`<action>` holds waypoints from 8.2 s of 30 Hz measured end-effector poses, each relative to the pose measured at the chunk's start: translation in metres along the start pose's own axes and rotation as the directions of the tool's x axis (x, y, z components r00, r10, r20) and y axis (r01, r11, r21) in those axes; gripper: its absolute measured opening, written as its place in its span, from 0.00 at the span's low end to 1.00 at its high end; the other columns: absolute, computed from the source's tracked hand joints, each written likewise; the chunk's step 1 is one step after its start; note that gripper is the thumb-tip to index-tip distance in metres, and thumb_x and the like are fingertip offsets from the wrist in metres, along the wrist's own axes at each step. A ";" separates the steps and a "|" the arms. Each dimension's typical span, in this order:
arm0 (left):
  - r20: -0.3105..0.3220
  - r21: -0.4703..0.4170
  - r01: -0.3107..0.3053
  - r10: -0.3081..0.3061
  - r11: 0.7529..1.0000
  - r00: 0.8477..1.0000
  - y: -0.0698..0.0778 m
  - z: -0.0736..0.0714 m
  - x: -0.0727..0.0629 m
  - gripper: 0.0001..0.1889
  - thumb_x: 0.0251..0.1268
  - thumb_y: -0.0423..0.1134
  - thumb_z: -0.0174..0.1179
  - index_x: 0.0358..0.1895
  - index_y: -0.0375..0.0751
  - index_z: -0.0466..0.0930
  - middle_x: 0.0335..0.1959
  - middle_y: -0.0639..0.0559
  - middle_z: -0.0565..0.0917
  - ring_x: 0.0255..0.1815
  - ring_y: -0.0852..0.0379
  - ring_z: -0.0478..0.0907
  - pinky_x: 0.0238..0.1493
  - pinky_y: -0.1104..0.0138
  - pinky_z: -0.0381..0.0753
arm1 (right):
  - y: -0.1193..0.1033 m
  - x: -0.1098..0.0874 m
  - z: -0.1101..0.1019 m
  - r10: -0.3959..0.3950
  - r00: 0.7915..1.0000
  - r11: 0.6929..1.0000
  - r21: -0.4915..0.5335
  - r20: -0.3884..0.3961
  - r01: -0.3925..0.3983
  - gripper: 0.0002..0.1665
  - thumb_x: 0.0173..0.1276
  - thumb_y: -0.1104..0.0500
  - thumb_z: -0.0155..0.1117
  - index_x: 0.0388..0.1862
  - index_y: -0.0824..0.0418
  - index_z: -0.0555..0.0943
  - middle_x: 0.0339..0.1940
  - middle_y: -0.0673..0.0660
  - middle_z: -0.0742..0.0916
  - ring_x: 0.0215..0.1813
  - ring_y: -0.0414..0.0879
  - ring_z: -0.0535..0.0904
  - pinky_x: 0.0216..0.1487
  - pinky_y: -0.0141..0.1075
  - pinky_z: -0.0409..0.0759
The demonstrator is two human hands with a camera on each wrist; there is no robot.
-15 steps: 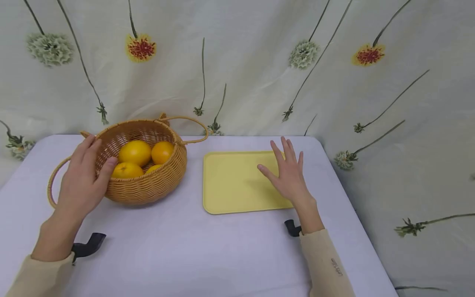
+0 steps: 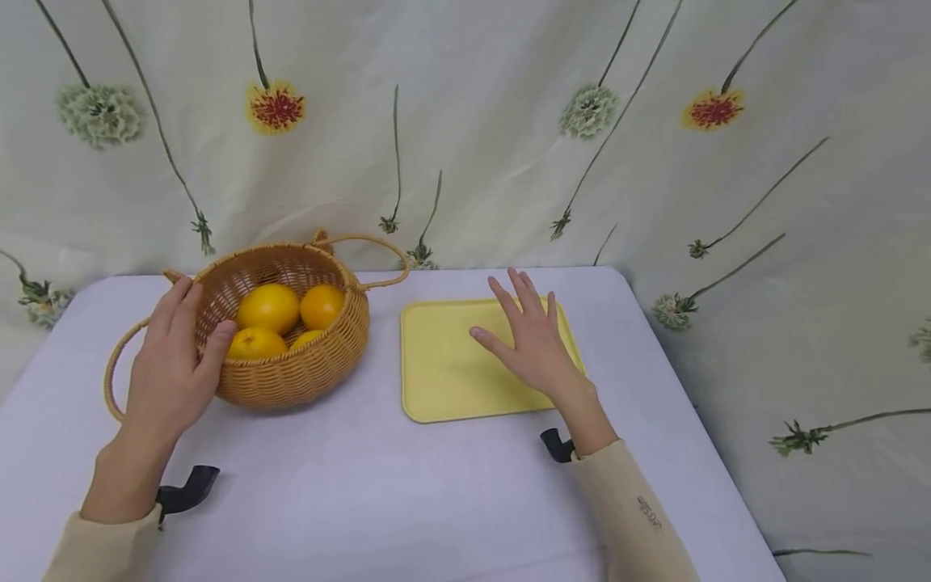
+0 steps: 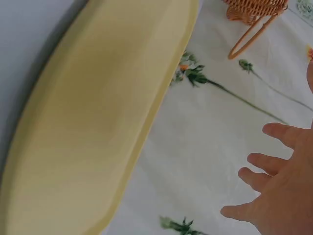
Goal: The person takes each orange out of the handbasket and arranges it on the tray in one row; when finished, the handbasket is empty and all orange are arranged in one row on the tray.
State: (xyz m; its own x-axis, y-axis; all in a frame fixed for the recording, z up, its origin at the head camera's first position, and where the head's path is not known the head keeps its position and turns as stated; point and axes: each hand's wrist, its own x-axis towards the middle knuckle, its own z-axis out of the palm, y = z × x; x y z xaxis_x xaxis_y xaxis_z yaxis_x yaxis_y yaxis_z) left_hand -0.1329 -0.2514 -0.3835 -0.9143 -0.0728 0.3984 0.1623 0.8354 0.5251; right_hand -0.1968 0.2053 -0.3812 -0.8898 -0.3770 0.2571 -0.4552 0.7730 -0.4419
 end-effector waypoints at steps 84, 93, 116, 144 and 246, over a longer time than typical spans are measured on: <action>-0.040 -0.062 0.262 -0.265 0.963 0.963 0.012 0.002 0.000 0.34 0.84 0.55 0.40 0.87 0.52 0.50 0.88 0.39 0.44 0.78 0.21 0.60 0.64 0.20 0.62 | -0.249 0.163 0.114 -0.225 0.716 0.968 0.067 0.661 0.242 0.29 0.75 0.60 0.66 0.74 0.53 0.78 0.65 0.49 0.86 0.63 0.41 0.79 0.65 0.27 0.74; -0.065 -0.079 0.212 -0.217 0.974 0.974 0.012 0.005 -0.002 0.35 0.84 0.56 0.42 0.83 0.40 0.58 0.89 0.44 0.44 0.84 0.28 0.55 0.70 0.25 0.61 | -0.254 0.164 0.124 -0.196 0.683 0.967 0.022 0.703 0.256 0.19 0.79 0.59 0.61 0.66 0.55 0.79 0.59 0.48 0.85 0.56 0.41 0.77 0.63 0.28 0.73; -0.115 -0.128 0.169 -0.184 0.977 0.976 0.010 0.008 -0.005 0.37 0.86 0.61 0.34 0.81 0.35 0.62 0.88 0.44 0.50 0.86 0.34 0.52 0.77 0.30 0.56 | -0.238 0.153 0.084 -0.185 0.891 0.980 0.008 0.414 0.200 0.47 0.56 0.41 0.79 0.73 0.54 0.75 0.59 0.47 0.85 0.57 0.42 0.76 0.53 0.32 0.77; -0.132 -0.121 0.167 -0.182 0.979 0.974 0.013 0.010 -0.008 0.37 0.86 0.60 0.37 0.81 0.35 0.61 0.88 0.43 0.50 0.86 0.34 0.53 0.77 0.31 0.59 | -0.161 0.062 0.018 -0.275 0.922 0.786 0.490 -0.272 0.378 0.42 0.60 0.52 0.82 0.73 0.50 0.76 0.65 0.46 0.85 0.62 0.40 0.82 0.58 0.36 0.86; -0.088 -0.089 0.168 -0.176 0.982 0.980 0.011 0.006 -0.007 0.40 0.84 0.63 0.38 0.82 0.35 0.58 0.88 0.42 0.49 0.86 0.34 0.52 0.73 0.27 0.60 | -0.097 0.072 0.066 0.313 0.914 0.860 0.485 -0.257 -0.158 0.35 0.83 0.41 0.53 0.77 0.61 0.71 0.74 0.62 0.77 0.75 0.58 0.70 0.77 0.57 0.66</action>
State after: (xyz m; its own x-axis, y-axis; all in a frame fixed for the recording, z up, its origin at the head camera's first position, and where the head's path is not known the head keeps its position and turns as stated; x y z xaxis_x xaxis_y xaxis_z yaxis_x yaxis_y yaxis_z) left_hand -0.1266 -0.2388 -0.3848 -0.8924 -0.2664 0.3643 0.0383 0.7596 0.6493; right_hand -0.2188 0.0691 -0.3763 -0.9479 0.0284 0.3173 -0.2662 0.4767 -0.8378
